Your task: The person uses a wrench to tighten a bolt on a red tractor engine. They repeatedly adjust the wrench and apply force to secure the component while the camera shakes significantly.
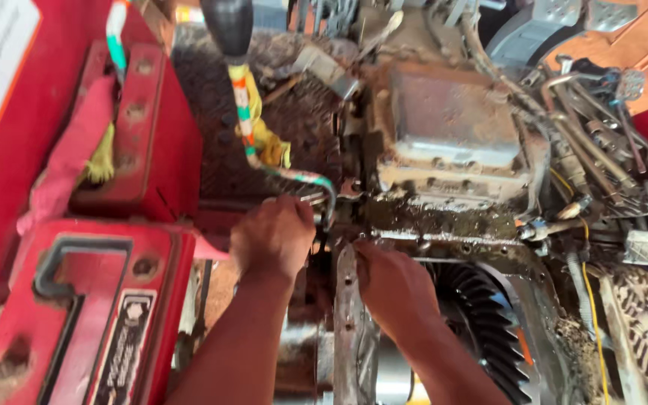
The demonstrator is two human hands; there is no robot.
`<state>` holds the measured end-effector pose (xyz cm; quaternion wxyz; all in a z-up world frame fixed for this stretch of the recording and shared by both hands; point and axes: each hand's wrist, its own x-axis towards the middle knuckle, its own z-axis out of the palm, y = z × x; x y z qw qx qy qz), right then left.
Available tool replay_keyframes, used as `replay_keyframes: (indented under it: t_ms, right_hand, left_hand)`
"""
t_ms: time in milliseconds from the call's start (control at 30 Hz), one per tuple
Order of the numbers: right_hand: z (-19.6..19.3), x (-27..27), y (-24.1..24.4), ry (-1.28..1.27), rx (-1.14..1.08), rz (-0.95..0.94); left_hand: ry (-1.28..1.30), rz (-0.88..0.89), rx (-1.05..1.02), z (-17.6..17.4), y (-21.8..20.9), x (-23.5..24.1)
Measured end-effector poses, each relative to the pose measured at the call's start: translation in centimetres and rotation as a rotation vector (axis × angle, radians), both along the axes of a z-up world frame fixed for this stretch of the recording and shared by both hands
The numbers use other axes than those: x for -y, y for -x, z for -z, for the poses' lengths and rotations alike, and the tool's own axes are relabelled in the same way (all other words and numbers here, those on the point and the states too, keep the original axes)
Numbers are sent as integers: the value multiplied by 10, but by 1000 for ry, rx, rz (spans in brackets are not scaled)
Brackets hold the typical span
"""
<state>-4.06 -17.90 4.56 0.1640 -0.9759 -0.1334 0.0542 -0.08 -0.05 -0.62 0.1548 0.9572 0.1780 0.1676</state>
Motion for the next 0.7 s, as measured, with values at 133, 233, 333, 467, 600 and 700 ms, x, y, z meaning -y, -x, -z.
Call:
replay_keyframes:
  t_ms: [133,233,333,467,600,700]
  right_hand:
    - [-8,-3,-6,189,-313,95]
    - [-12,-17,-9,226,-302,53]
    - [-21,-18,-7,-7,-93,10]
    - [-17,-19,0,-153,-115,68]
    - [2,-15,12,-47,-212,246]
    - [12,-19,-1,-77,-187,221]
  left_hand:
    - [48,-6,-25,-3,-6,-1]
    - [34,-11,-10,-3,-4,-10]
    - [17,11,-60,-8,-3,-2]
    - [99,8,-125,-9,-6,-2]
    - [71,-23,-109,-6,-6,-6]
    - [-26,-28,-130,-5,-4,0]
